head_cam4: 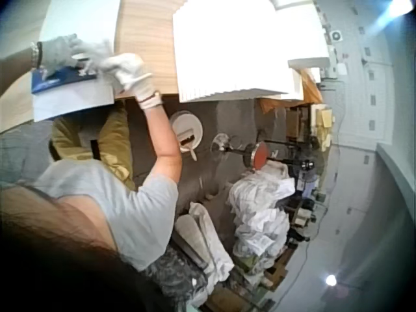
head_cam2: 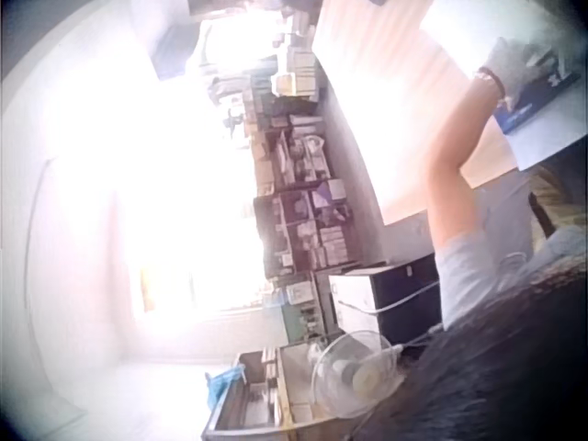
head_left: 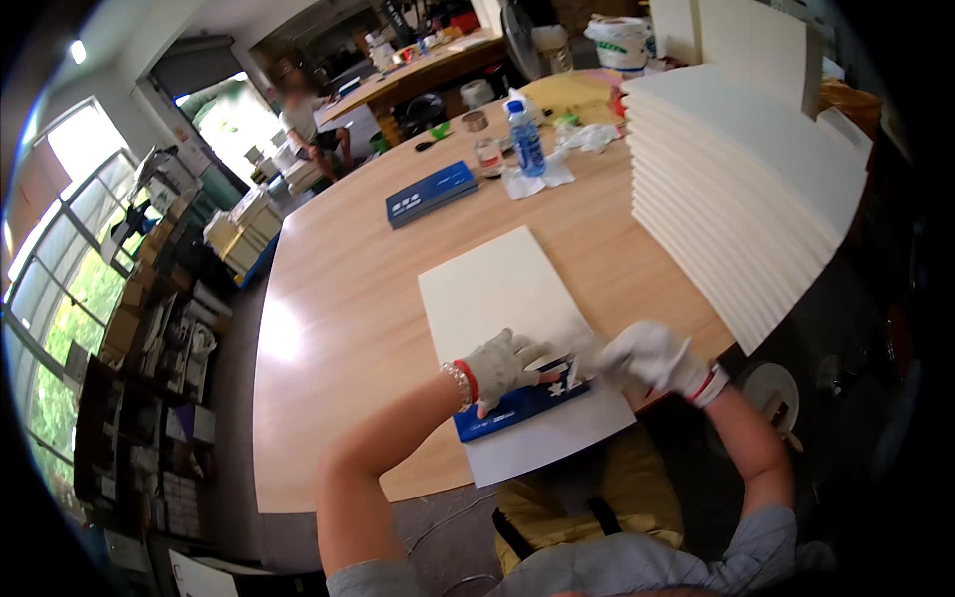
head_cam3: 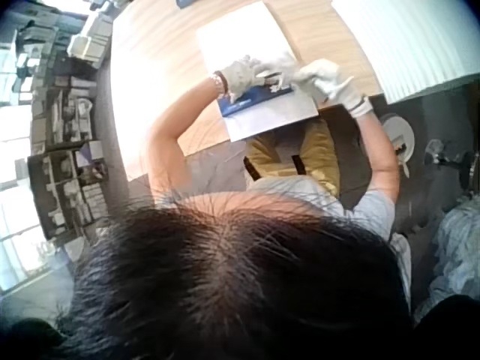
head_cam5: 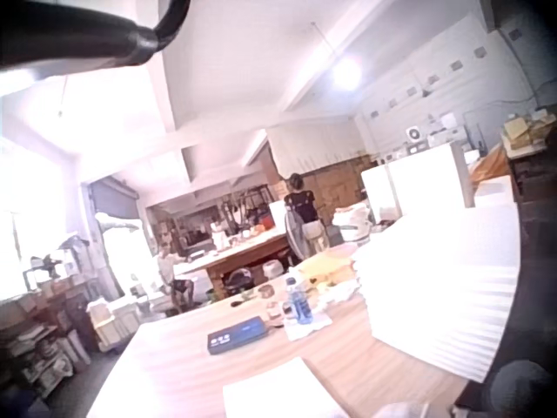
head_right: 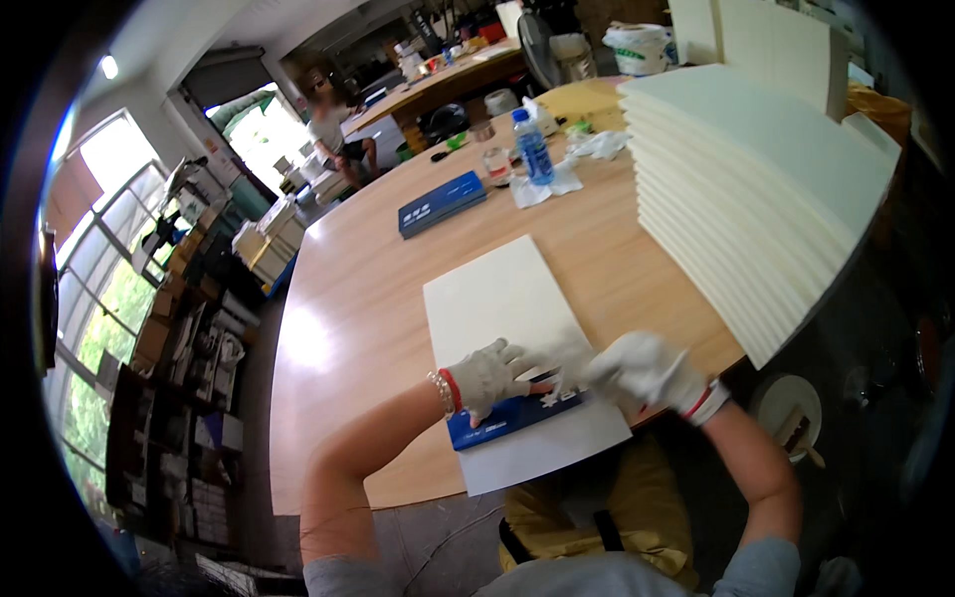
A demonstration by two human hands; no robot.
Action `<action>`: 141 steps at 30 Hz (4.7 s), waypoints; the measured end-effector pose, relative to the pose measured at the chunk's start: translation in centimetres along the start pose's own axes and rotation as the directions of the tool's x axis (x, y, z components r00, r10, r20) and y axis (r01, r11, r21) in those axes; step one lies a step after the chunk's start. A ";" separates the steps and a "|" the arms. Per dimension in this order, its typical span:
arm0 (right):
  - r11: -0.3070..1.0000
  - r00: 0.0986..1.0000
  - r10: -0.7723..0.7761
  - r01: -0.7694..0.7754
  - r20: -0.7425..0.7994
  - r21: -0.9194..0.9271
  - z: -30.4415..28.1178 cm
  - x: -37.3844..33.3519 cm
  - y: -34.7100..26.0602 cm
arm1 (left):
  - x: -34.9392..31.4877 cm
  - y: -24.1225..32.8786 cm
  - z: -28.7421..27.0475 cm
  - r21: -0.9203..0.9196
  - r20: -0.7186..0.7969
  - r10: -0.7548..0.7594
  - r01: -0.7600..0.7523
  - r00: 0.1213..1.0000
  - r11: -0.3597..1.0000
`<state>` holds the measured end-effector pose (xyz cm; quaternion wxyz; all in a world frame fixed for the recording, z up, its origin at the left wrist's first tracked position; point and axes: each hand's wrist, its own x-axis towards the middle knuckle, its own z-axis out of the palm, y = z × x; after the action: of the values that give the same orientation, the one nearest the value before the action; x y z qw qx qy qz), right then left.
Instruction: The person assembles notebooks by inserting white paper sheets into blue covers. They repeatedly pick a sheet, slide it into a cover, and place the completed unit on a growing stack. The process continues with multiple units throughout the clip.
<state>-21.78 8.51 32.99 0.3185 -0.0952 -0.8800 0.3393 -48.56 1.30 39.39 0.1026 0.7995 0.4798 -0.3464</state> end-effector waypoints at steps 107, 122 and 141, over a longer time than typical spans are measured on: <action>0.916 0.868 0.399 -0.390 -0.295 0.094 -5.4 -13.1 -7.8 | 0.5 11.6 -18.2 -0.596 -0.625 -0.067 -0.531 0.778 -0.602; 0.908 0.846 0.418 -0.376 -0.331 0.188 -5.7 -17.0 -9.6 | 9.2 14.8 -32.5 -0.419 -0.626 -0.043 -0.382 0.779 -0.823; 0.610 0.732 0.602 -0.163 -0.319 0.776 -7.3 1.0 -7.3 | -5.0 -1.2 2.6 -0.392 -0.404 -0.496 -0.635 0.769 -0.666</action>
<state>-17.65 7.36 42.42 0.4845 -0.2557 -0.5051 0.6669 -52.22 -2.89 40.94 0.6446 0.2895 0.3654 0.6059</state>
